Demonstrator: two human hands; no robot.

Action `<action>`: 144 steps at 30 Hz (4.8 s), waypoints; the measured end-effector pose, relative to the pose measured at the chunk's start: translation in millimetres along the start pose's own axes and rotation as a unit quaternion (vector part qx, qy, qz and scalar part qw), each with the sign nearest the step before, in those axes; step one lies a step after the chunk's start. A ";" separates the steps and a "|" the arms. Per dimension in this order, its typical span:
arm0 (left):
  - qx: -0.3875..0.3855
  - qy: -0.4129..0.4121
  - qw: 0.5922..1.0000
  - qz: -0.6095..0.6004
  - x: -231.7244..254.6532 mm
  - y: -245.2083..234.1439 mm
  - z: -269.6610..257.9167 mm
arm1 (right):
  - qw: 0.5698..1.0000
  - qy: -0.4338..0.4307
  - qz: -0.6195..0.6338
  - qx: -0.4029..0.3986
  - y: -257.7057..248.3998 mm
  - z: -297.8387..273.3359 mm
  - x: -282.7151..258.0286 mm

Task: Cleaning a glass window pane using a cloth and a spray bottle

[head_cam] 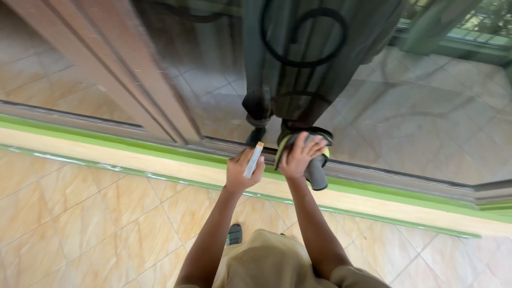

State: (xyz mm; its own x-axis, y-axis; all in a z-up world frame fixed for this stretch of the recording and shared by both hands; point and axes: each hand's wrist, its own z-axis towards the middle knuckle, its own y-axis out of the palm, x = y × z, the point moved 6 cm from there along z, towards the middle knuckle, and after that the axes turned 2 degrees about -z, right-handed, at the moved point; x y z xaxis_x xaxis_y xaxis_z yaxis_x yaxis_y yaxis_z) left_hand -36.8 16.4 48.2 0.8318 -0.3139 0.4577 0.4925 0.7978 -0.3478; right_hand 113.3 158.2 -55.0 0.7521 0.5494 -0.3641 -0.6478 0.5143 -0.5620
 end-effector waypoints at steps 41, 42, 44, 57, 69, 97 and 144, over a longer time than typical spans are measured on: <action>0.014 -0.020 0.990 -0.136 -27.6 -38.6 56.3 | 0.996 0.034 -0.077 0.000 -83.7 68.5 -84.0; 0.019 -0.025 0.991 -0.128 -34.9 -49.4 57.1 | 0.997 0.028 -0.069 -0.006 -67.5 67.7 -97.4; 0.044 -0.042 0.991 -0.120 -51.3 -72.3 58.2 | 0.994 -0.045 -0.093 -0.043 -31.5 64.4 -132.1; 0.097 -0.048 0.994 -0.008 -103.0 -173.6 60.9 | 0.975 -0.194 -0.093 0.053 53.7 81.5 -299.6; 0.058 -0.018 0.989 -0.137 -25.7 -82.4 104.6 | 0.960 -0.207 -0.158 0.107 -62.9 147.2 -182.7; -0.116 0.100 0.934 -0.322 311.8 274.9 106.8 | 0.982 0.136 -0.123 0.036 -359.7 159.0 324.3; -0.107 -0.092 0.953 -0.267 157.1 175.4 28.9 | 0.950 0.293 0.083 0.070 -261.1 127.5 170.4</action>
State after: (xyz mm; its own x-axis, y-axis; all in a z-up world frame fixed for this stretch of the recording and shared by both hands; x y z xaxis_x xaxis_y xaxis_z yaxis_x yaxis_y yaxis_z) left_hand 172.9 122.0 82.7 0.3990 -0.5333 0.7459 0.8903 0.4201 -0.1759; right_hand 395.1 201.5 124.5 0.5498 0.1919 -0.8130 -0.7431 0.5568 -0.3711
